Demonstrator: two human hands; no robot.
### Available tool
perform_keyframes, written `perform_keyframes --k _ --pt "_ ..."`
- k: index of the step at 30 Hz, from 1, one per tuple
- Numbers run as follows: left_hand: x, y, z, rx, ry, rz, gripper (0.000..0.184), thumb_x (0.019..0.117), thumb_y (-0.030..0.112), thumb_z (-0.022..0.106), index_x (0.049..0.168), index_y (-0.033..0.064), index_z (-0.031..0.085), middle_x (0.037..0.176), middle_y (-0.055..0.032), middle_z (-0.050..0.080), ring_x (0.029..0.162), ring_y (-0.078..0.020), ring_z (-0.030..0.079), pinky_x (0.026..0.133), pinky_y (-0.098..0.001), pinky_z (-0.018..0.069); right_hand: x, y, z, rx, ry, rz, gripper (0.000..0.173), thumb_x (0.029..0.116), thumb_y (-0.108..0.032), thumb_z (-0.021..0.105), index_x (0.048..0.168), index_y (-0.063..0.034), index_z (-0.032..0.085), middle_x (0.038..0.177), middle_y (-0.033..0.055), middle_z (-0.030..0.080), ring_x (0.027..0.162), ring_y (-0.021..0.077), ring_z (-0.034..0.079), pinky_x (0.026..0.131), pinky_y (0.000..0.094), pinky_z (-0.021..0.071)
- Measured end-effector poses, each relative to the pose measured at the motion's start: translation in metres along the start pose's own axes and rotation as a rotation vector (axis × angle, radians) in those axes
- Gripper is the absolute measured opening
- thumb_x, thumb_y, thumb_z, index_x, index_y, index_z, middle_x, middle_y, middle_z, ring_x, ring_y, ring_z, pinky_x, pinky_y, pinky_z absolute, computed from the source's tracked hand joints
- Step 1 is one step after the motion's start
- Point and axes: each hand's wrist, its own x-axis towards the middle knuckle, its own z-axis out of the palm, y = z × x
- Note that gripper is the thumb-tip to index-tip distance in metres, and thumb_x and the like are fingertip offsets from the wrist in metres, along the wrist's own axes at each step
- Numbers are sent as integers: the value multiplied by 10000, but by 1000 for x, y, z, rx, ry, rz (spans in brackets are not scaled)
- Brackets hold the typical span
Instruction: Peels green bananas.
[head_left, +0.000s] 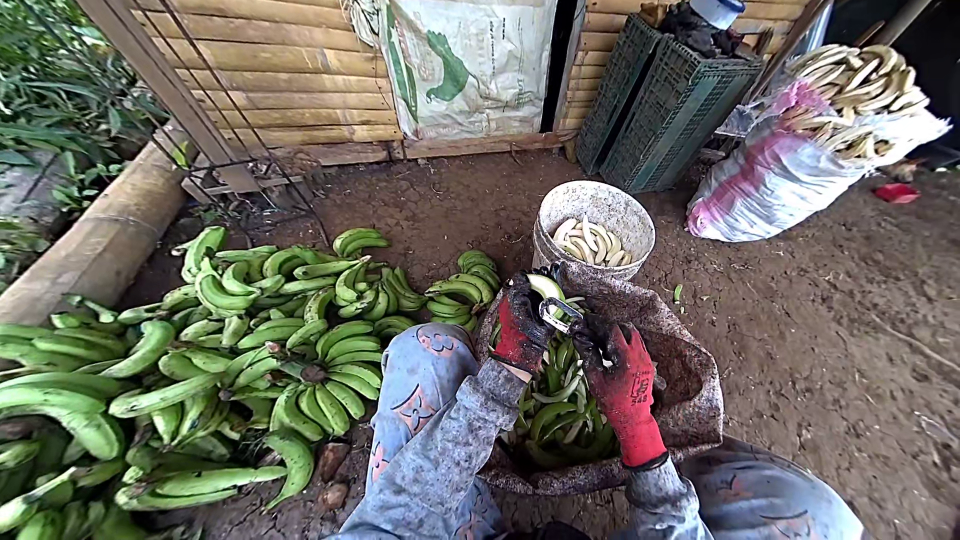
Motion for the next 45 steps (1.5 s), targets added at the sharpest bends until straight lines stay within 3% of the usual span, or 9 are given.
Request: perform_keyframes --k 10,14,17,22,26,30,34,37,45 --pt "-9 0 -1 208 -236 66 343 1114 290 354 1235 107 617 970 6 662 815 -40 616 736 -231 538 1 24 -2 114 -15 77 298 908 -246 684 1121 -48 751 991 165 728 883 309 713 777 480 584" --pt "17 -43 -6 909 -184 288 398 1087 153 434 1437 -22 507 1386 -225 571 1275 -300 550 1094 -468 422 -4 25 3 49 -22 97 292 901 -220 700 1120 -29 738 1011 188 710 919 361 701 787 525 575" --pt "9 -41 -5 1045 -267 238 444 1086 116 434 1487 -75 414 1493 -302 457 1411 -413 422 1172 -538 309 -2 23 1 10 -37 106 293 884 -180 701 1123 -16 740 1034 228 706 957 421 696 789 570 564" --pt "-21 -14 7 813 -352 241 376 1105 178 408 1372 -52 541 1267 -227 624 1156 -258 598 1030 -420 459 9 34 -4 106 -95 275 265 925 -99 695 1162 21 700 1035 237 698 966 403 693 843 587 549" --pt "-23 -19 5 1041 -544 463 336 1023 200 601 1301 16 648 1086 -171 727 966 -275 713 896 -489 561 19 56 -12 59 -128 447 267 992 -136 643 1214 13 654 1060 256 686 974 434 683 835 643 522" --pt "-10 -8 -5 378 -447 -37 249 1088 299 440 1112 144 633 765 41 601 590 -25 540 541 -201 492 8 58 -20 278 -38 201 286 944 -162 694 1193 -21 695 1065 151 713 930 262 702 829 487 581" --pt "3 -18 -26 -101 -557 -128 269 1067 305 421 1113 184 657 848 54 652 720 -29 620 645 -200 543 -4 49 -23 329 -241 -117 265 884 -301 748 1099 -149 779 1086 53 745 1027 202 701 898 431 578" --pt "-13 -17 -26 205 -523 120 263 1049 168 491 1270 91 612 1037 2 675 893 -48 640 801 -236 553 -3 47 -18 212 -186 -184 264 886 -316 724 1085 -153 785 1053 84 748 1011 280 705 870 495 567" --pt "-33 -13 -12 398 -404 70 295 1091 232 411 1252 71 600 946 12 621 770 -19 577 707 -211 520 4 45 -13 80 -53 236 311 902 -109 727 1177 29 679 1093 279 659 992 452 668 809 617 539"
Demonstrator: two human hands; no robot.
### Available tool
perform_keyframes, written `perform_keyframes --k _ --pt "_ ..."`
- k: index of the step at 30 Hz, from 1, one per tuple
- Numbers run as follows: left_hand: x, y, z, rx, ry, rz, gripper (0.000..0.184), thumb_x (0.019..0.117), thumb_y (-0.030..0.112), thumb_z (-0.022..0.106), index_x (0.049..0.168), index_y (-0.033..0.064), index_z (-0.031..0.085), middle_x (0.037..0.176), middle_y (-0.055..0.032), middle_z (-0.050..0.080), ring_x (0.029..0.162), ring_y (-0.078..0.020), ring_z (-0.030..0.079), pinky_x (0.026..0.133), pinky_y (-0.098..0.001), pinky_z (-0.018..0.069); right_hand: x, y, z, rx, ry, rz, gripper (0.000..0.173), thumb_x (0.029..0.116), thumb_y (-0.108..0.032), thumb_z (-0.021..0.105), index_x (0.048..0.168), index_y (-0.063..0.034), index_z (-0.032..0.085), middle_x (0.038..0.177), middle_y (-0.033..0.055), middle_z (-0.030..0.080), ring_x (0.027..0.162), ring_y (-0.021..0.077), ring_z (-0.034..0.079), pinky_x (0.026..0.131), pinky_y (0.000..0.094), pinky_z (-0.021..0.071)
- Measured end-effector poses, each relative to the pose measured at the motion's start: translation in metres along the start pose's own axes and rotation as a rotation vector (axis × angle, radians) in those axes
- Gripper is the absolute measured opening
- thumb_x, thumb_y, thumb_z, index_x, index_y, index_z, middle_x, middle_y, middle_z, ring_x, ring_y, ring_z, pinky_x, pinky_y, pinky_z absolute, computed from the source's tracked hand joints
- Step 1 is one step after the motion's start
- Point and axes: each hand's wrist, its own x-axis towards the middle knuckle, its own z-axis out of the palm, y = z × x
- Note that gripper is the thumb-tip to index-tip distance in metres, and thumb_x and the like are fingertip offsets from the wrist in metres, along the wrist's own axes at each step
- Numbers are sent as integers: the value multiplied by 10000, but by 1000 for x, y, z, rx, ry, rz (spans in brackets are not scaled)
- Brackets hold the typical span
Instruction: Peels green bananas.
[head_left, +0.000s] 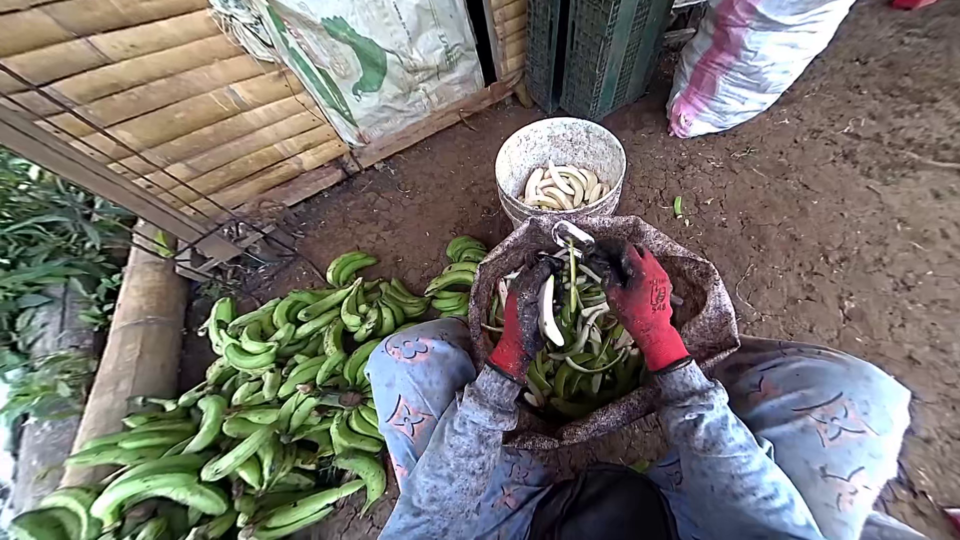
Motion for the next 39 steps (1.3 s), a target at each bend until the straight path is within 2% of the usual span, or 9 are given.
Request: perform_keyframes --k 3,6,8,15,21,24,29,34,39 --pt "32 26 14 -68 179 229 234 1088 156 378 1140 65 588 812 67 581 616 15 532 564 -147 485 -5 7 -14 74 48 0 307 930 -107 700 1204 20 644 1059 245 653 925 392 670 776 574 550" --pt "108 67 21 280 315 712 335 1044 112 454 1334 -49 505 1195 -77 589 1022 -74 572 907 -221 480 -10 3 -26 96 53 -16 340 936 -123 694 1246 6 638 1081 233 661 938 375 673 787 560 548" --pt "142 85 24 669 292 616 620 1020 284 569 1514 -45 390 1481 -251 465 1337 -283 501 1114 -366 413 -15 2 -33 118 54 -7 331 976 -178 672 1271 -34 630 1089 194 675 925 329 683 777 533 561" --pt "37 3 45 1345 -733 -317 413 1033 121 567 1423 -11 536 1469 -255 511 1384 -426 466 1129 -591 363 -13 8 -60 162 128 3 328 1016 -212 622 1308 -65 621 1098 148 683 913 264 681 765 473 567" --pt "50 -142 -7 1526 -920 -89 395 1039 121 509 1419 23 559 1463 -251 515 1386 -443 446 1153 -609 330 -14 10 -59 125 89 1 363 990 -199 666 1330 -77 625 1149 158 684 974 295 687 830 506 568" --pt "57 -73 8 1707 -1013 -326 515 1011 189 603 1492 47 484 1548 -217 429 1437 -391 402 1170 -571 320 -14 8 -62 131 64 24 331 987 -203 674 1288 -72 637 1095 164 682 927 309 684 785 524 561" --pt "83 -85 -46 1065 -506 -7 599 998 338 651 1456 -8 481 1467 -240 506 1336 -377 521 1114 -554 426 -14 7 -58 171 65 21 319 992 -217 677 1288 -102 648 1091 148 692 909 300 688 770 535 568" --pt "64 -22 -28 359 -13 -136 543 1061 559 396 1401 171 562 1170 -96 678 992 -203 654 880 -455 547 -3 7 -51 188 6 63 269 983 -248 692 1194 -82 697 984 121 725 854 266 702 774 528 571" --pt "59 2 -22 -79 -114 -192 382 1081 438 378 1194 162 617 814 -4 644 623 -96 603 537 -257 531 -9 -5 -36 339 -135 18 227 960 -220 700 1162 -123 736 990 47 735 857 160 697 799 420 584"
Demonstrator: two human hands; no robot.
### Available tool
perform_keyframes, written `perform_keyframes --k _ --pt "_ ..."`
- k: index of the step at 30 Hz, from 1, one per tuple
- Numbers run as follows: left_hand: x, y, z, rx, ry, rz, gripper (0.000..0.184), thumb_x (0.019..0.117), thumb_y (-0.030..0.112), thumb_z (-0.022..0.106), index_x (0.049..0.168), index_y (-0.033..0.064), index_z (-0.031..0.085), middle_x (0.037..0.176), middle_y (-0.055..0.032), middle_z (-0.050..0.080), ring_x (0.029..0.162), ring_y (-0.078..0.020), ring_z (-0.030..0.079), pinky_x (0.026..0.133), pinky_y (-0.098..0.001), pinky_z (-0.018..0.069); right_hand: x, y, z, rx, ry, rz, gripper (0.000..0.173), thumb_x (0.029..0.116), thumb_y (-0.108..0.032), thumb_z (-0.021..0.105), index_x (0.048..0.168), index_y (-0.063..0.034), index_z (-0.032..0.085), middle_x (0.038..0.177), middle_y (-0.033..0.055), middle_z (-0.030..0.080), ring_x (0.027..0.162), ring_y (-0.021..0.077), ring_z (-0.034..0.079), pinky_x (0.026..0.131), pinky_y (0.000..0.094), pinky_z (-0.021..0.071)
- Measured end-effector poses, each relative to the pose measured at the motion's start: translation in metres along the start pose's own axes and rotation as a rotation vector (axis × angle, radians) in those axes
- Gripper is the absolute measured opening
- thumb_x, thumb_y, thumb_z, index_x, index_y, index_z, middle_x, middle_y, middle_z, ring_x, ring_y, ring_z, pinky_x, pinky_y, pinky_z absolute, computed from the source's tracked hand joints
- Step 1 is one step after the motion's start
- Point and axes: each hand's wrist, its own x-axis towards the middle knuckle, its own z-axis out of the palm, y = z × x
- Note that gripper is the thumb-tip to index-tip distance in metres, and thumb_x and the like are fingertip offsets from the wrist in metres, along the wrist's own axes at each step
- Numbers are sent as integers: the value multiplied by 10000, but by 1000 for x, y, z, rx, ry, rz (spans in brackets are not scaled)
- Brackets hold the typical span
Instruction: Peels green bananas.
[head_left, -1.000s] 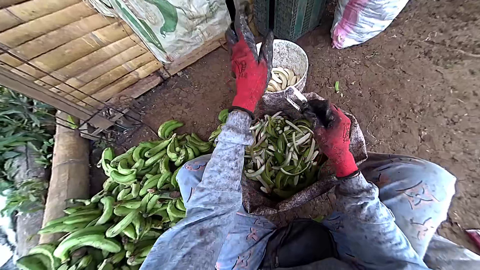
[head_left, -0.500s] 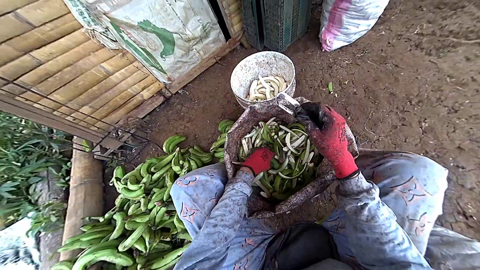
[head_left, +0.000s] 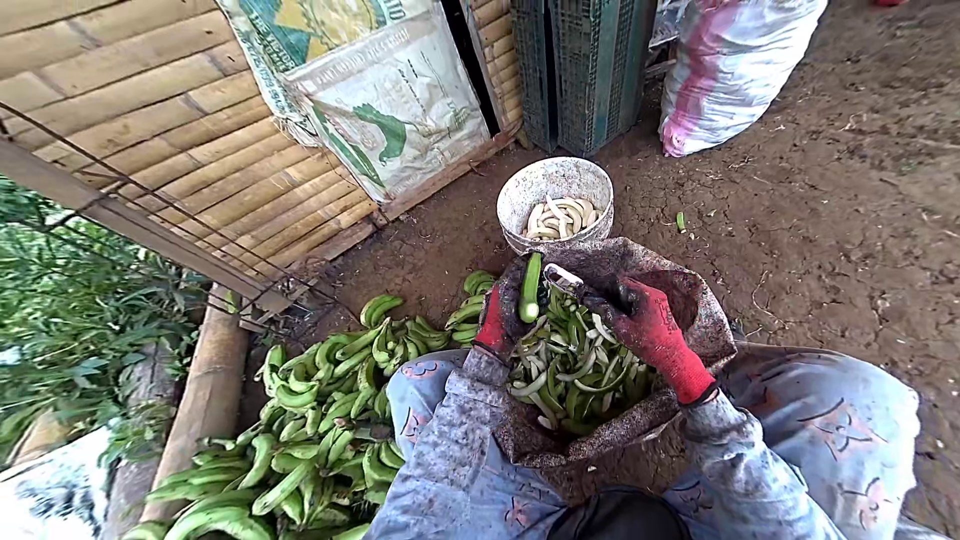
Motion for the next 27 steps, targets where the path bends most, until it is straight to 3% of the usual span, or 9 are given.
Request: perform_keyframes --k 4,6,9,12,14,17,20,25,27 --pt "-16 19 10 71 38 76 351 1060 428 476 1276 195 627 900 28 661 675 -48 593 609 -230 528 -6 -9 9 95 -188 -30 217 959 -264 694 1144 -168 754 1022 -12 750 920 78 703 866 332 588" --pt "-22 18 14 89 64 120 328 1071 364 463 1238 152 648 925 12 673 732 -58 615 662 -237 543 -5 -8 19 37 -268 -24 243 973 -277 661 1165 -159 750 1065 24 746 996 140 700 935 401 560" --pt "-24 5 10 382 125 214 345 1084 257 431 1308 92 635 1098 -84 688 933 -139 649 856 -361 549 -2 2 28 -142 -167 -45 256 945 -231 676 1173 -142 750 1073 113 727 1018 283 697 906 519 551" --pt "-24 -11 20 250 141 140 315 1107 223 387 1186 29 621 862 -67 623 710 -126 601 670 -300 545 10 14 30 -302 46 -59 282 862 -129 757 1118 -17 729 1056 258 673 987 442 670 811 598 540" --pt "-30 -8 35 66 149 86 314 1110 221 359 1104 29 608 750 -33 585 603 -103 565 567 -256 518 21 19 28 -368 92 14 289 856 -130 777 1107 -5 710 1070 274 652 1003 461 657 797 614 534" --pt "-37 1 46 104 170 111 264 1094 209 428 1207 40 598 837 -17 588 680 -69 564 636 -234 513 26 18 30 -343 71 102 317 873 -122 774 1152 4 694 1106 280 646 1039 458 650 835 617 531" --pt "-31 -3 39 216 126 204 223 1061 210 505 1193 61 606 882 -14 614 734 -68 587 683 -247 524 23 20 29 -271 66 51 296 890 -147 755 1132 11 697 1064 251 659 973 417 672 814 591 547" --pt "-34 4 27 658 81 340 348 955 201 717 1260 52 640 1128 -71 704 1014 -111 671 928 -335 556 25 45 6 -249 199 200 315 973 -131 669 1262 -7 651 1109 260 681 1010 439 675 860 656 512" --pt "-26 4 15 587 140 276 309 1007 253 650 1260 75 643 1043 -62 698 877 -115 664 808 -325 569 23 38 4 -166 241 128 305 969 -127 659 1252 -12 657 1070 224 698 955 383 689 837 609 533"
